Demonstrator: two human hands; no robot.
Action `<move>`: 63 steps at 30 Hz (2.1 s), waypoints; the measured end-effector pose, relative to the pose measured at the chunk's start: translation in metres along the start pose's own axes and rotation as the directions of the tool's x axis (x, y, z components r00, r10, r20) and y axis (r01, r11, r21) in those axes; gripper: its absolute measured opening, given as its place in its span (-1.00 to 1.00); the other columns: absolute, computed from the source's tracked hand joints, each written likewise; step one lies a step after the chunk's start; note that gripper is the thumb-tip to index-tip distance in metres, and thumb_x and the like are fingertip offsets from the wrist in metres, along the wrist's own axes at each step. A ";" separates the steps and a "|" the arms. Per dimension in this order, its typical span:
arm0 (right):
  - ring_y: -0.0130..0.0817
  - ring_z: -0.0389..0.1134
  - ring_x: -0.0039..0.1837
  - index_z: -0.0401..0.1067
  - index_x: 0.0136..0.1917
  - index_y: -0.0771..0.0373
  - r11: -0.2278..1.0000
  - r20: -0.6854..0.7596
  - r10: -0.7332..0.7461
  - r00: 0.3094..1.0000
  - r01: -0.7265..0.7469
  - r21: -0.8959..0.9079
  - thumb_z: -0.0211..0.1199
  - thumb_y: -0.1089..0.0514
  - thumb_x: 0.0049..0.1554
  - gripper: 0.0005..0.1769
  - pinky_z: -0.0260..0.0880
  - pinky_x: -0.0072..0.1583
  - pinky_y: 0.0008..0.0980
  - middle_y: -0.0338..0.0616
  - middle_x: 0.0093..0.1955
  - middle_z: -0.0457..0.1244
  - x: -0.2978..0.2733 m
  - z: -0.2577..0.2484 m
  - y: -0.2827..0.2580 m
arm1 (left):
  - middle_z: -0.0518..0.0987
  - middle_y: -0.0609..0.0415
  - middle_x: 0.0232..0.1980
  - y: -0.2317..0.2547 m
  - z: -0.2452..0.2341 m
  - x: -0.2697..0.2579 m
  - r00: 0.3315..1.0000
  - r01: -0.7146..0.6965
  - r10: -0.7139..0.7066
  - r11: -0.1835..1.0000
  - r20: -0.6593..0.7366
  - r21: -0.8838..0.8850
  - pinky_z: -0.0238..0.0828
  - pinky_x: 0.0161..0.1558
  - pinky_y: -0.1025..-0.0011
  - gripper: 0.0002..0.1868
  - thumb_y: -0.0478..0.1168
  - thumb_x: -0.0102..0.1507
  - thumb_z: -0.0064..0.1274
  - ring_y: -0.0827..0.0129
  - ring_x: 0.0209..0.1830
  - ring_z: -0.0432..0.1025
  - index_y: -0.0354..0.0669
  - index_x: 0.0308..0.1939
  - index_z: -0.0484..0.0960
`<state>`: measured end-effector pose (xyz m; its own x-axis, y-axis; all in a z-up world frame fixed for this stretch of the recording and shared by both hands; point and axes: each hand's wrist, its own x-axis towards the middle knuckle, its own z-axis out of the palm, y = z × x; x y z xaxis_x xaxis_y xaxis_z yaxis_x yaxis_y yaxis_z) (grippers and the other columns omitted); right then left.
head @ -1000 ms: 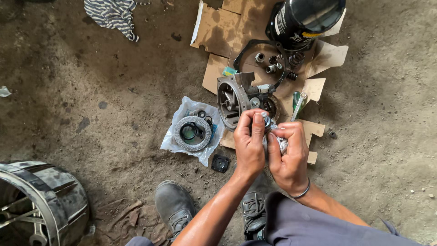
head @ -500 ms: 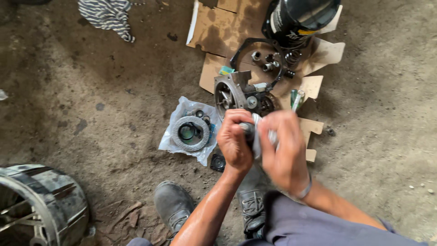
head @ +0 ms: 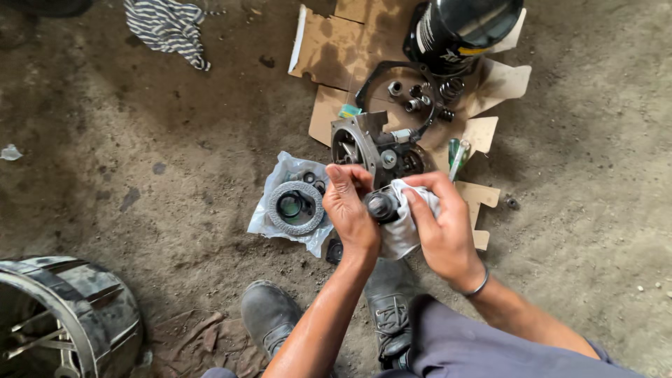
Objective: The person cleans and assembles parts of a mechanical engine component on the floor, using a cloth to wipe various metal housings and small internal parts before inserting a spring-loaded piston assembly into a main housing.
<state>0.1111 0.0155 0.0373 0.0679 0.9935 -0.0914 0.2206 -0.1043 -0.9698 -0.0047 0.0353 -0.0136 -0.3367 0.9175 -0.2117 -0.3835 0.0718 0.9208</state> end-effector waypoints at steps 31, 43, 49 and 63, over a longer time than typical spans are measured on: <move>-0.43 0.34 0.11 0.31 0.26 0.32 0.811 -0.242 -0.097 0.965 0.217 0.543 0.17 0.18 0.40 -0.77 0.41 0.27 -0.38 -0.11 0.13 0.28 -0.001 -0.055 -0.022 | 0.59 -0.07 -0.02 0.027 0.014 -0.013 0.827 0.555 -0.346 0.380 0.442 -0.740 0.38 0.34 0.09 -0.48 0.24 0.44 -0.15 -0.02 0.28 0.44 -0.17 0.00 0.49; -0.04 0.35 0.17 0.45 0.22 0.30 0.239 0.442 -0.783 0.438 0.868 -0.436 0.38 0.33 0.06 -0.57 0.47 0.20 -0.11 -0.03 0.19 0.21 0.024 -0.032 -0.011 | 0.65 -0.03 -0.03 0.021 0.015 -0.021 0.723 0.670 -0.564 0.430 0.399 -0.605 0.39 0.25 0.25 -0.58 0.08 0.35 -0.05 0.20 0.13 0.49 -0.24 -0.10 0.57; 0.10 0.38 0.10 0.41 0.22 0.38 0.294 0.459 -0.759 0.462 0.872 -0.391 0.29 0.32 -0.04 -0.49 0.51 0.14 -0.01 0.07 0.09 0.23 0.031 -0.023 -0.005 | 0.62 -0.04 0.02 0.027 0.010 -0.019 0.706 0.690 -0.584 0.439 0.401 -0.575 0.36 0.22 0.35 -0.49 0.07 0.33 -0.09 0.27 0.03 0.50 -0.33 0.02 0.64; -0.12 0.46 -0.11 0.44 0.06 0.35 0.957 0.168 0.198 0.966 -0.153 -0.246 0.04 0.17 0.19 -0.73 0.43 -0.06 -0.26 0.09 -0.17 0.40 -0.006 0.005 0.018 | 0.51 -0.02 -0.23 0.003 0.000 -0.019 0.940 0.321 -0.176 0.745 0.292 -0.585 0.30 0.36 0.01 -0.88 -0.25 0.28 -0.06 -0.07 0.18 0.48 -0.22 -0.28 0.39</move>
<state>0.1095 0.0081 0.0189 -0.0544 0.9464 -0.3183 0.4405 -0.2633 -0.8583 0.0008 0.0182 -0.0070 0.0020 0.9640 -0.2659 -0.8968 0.1194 0.4260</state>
